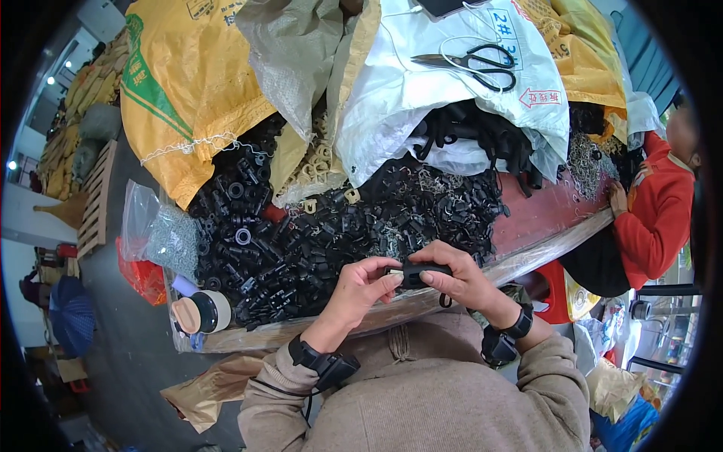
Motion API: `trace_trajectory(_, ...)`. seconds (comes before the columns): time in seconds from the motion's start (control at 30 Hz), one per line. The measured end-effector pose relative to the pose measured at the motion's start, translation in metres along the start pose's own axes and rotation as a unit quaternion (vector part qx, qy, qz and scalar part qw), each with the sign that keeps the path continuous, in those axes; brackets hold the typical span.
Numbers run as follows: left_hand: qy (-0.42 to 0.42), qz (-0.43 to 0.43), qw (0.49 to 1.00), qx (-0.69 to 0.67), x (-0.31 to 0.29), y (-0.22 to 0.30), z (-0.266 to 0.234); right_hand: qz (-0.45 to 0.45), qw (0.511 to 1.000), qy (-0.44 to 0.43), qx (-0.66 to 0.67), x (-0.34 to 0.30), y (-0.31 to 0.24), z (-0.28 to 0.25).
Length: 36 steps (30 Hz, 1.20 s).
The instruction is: The person picks up a black plastic component and a small metal clip, fits the clip into the component, and then inserts the assembly into a larger black housing before placing it into a bag.
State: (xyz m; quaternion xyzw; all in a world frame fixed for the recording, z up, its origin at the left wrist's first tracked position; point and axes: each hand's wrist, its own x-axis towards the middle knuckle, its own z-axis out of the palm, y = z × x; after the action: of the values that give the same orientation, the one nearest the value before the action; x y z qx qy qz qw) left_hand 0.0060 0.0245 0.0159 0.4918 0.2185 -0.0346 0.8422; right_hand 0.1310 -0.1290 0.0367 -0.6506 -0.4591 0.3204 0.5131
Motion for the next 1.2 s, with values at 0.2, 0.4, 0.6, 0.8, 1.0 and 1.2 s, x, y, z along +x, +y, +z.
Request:
trace_trajectory(0.2, 0.02, -0.016, 0.999, -0.034, 0.0, -0.002, 0.003, -0.003, 0.995, 0.079, -0.059, -0.009, -0.005, 0.01)
trace_trajectory(0.4, 0.034, -0.024, 0.999, 0.008, 0.001, -0.001, 0.011, 0.022, 0.996, 0.089, -0.022, -0.009, 0.002, 0.012)
trace_trajectory(0.6, 0.038, 0.13, 0.983, 0.121, -0.001, -0.005, 0.013, 0.038, 0.996, 0.068, 0.037, -0.002, 0.008, 0.014)
trace_trajectory(0.8, -0.008, 0.095, 0.995, 0.007, 0.002, -0.004, 0.007, -0.013, 0.999, 0.022, 0.042, 0.001, 0.01, 0.006)
trace_trajectory(1.0, -0.034, 0.075, 0.995, -0.063, -0.001, 0.003, 0.019, -0.111, 0.985, -0.075, 0.106, 0.014, -0.001, 0.002)
trace_trajectory(1.2, -0.026, 0.069, 0.995, -0.074, 0.0, -0.006, 0.022, -0.128, 0.985, -0.067, 0.096, 0.008, 0.002, 0.004)
